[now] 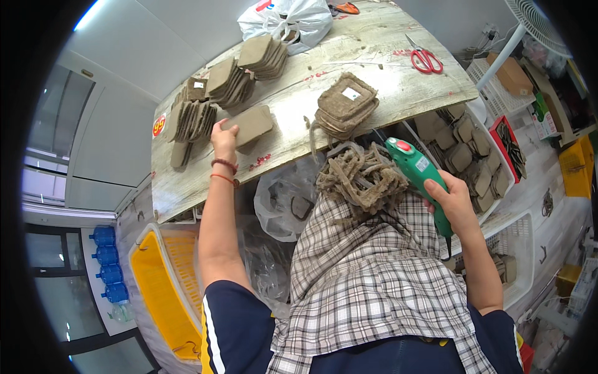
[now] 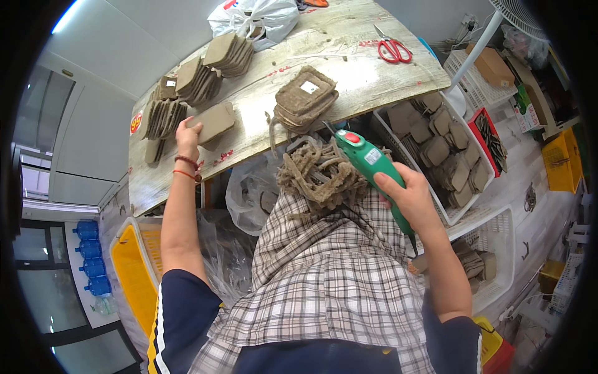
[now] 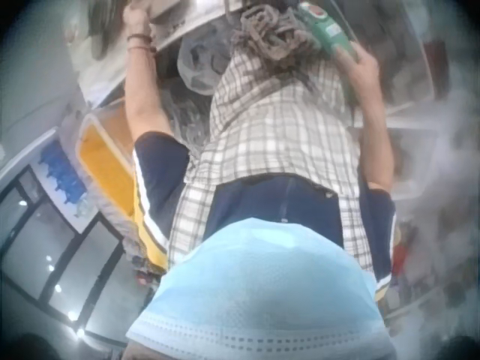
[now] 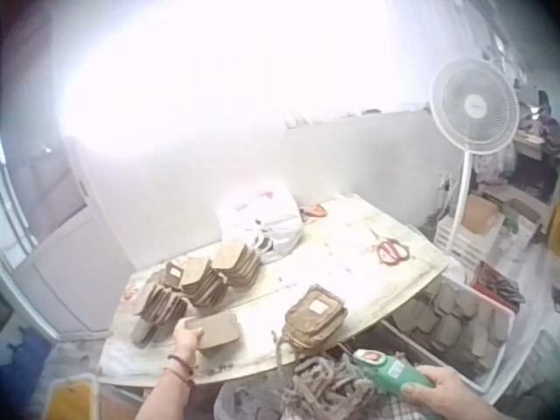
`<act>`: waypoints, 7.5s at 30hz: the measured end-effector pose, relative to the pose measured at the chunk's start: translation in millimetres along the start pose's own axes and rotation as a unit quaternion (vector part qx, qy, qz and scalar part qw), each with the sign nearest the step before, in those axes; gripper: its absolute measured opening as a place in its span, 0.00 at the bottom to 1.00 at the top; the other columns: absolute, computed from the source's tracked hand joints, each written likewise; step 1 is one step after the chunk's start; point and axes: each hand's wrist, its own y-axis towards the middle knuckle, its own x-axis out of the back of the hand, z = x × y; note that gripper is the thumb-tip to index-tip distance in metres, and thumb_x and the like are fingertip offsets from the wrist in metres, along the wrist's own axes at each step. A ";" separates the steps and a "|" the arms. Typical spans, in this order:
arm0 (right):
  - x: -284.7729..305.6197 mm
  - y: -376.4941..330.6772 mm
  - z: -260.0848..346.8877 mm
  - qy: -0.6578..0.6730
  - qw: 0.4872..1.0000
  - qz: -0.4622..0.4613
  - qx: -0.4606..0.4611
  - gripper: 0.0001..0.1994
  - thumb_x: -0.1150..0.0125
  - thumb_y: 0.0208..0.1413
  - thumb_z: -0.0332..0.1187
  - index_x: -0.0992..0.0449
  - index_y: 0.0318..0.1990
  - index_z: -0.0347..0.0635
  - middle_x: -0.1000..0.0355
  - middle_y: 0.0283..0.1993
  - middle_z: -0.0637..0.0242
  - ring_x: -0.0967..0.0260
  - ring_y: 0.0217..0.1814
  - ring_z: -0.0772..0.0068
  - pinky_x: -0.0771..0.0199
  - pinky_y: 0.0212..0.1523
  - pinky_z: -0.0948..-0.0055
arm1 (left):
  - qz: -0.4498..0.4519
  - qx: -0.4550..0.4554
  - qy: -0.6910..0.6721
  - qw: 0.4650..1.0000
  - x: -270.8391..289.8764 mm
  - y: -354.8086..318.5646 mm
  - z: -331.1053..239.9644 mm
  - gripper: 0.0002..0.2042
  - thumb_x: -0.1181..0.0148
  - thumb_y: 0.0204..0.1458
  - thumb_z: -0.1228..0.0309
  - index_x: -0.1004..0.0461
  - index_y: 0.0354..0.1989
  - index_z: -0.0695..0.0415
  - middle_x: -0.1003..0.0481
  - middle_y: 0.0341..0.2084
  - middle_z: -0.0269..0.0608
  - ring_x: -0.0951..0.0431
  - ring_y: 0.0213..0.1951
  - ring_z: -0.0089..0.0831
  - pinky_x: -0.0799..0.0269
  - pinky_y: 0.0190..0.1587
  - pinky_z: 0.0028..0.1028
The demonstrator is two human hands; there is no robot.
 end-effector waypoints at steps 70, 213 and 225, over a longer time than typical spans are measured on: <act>36.1 -28.1 30.9 -0.028 0.996 -0.052 0.072 0.20 0.36 0.56 0.44 0.26 0.44 0.34 0.30 0.26 0.72 0.34 0.26 0.85 0.32 0.26 0.81 | 0.427 0.135 -0.504 0.738 -121.1 -219.3 -158.2 0.14 0.42 0.53 0.82 0.29 0.49 0.62 0.23 0.42 0.41 0.21 0.42 0.29 0.22 0.45 0.30; -19.7 -15.0 13.7 -0.015 0.991 -0.085 0.104 0.20 0.35 0.55 0.45 0.25 0.44 0.35 0.32 0.24 0.73 0.38 0.23 0.86 0.37 0.24 0.81 | 0.177 0.147 -0.697 0.679 -151.3 -222.8 -180.9 0.17 0.43 0.54 0.82 0.33 0.52 0.58 0.27 0.48 0.38 0.26 0.50 0.34 0.28 0.55 0.36; -16.7 -8.9 24.4 -0.011 0.987 -0.113 0.113 0.21 0.36 0.55 0.47 0.25 0.42 0.35 0.32 0.24 0.73 0.38 0.23 0.86 0.36 0.24 0.81 | 0.238 0.157 -0.647 0.707 -149.3 -253.3 -174.1 0.17 0.46 0.56 0.82 0.34 0.54 0.58 0.28 0.49 0.38 0.27 0.51 0.32 0.30 0.56 0.33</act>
